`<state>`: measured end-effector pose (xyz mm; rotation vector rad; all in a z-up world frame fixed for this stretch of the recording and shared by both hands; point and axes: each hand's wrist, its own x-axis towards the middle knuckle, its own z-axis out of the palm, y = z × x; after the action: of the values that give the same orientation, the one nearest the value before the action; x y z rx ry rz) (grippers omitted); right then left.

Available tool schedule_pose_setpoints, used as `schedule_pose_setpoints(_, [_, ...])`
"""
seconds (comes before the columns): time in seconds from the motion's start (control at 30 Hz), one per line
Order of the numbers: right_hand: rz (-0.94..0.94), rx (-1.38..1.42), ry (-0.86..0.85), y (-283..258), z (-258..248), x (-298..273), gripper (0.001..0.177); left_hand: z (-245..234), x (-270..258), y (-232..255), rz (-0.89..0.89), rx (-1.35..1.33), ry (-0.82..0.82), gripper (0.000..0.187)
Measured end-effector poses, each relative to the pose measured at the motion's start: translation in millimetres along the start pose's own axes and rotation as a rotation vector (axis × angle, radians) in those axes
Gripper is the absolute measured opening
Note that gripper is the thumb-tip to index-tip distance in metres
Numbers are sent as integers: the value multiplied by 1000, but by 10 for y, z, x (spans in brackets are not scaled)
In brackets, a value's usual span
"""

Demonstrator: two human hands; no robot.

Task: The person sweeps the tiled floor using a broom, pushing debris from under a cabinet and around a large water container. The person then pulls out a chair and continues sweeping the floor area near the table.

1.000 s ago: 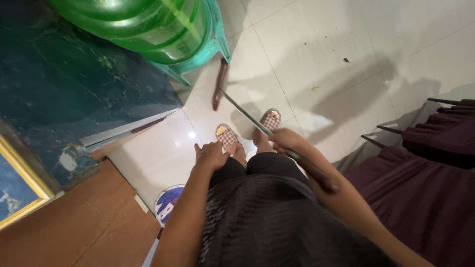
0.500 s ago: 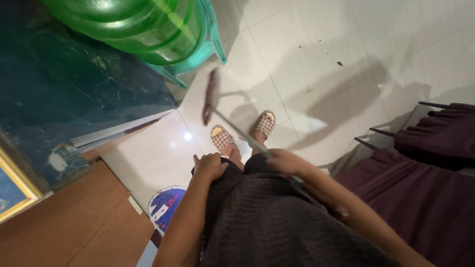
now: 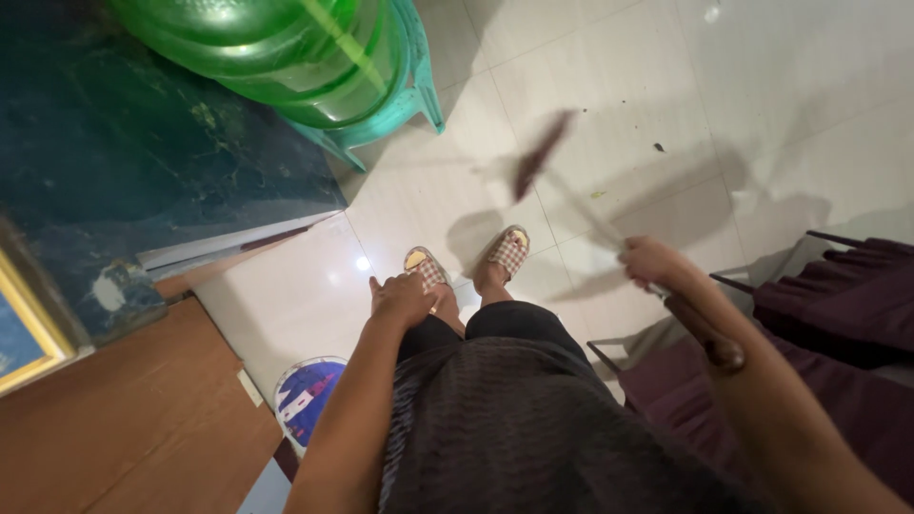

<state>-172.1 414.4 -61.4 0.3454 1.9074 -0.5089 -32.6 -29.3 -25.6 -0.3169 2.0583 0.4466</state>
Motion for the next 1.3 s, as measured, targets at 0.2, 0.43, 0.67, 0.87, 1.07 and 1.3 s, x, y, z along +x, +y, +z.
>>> schedule_pose_setpoints(0.2, [-53,-116,67,-148,47,-416,34,195,-185,86,-14,-1,-84,50])
schedule_pose_setpoints(0.43, [-257,128,-219,-813,569,-505,51,234,-242,287,-23,23,-92,51])
schedule_pose_setpoints(0.67, [-101,116,-101,-586,82,122,48,-13,-8,561,-49,-51,-16,47])
schedule_pose_setpoints(0.87, [-118,238,9,-326,-606,296,21,-9,97,825,-48,-93,4,50])
schedule_pose_setpoints(1.07, [-265,224,38,-538,-514,-51,18,260,52,966,-78,-144,-26,58])
schedule_pose_setpoints(1.3, [-376,313,-155,-990,-136,469,20,92,-40,1142,-104,-114,-106,55])
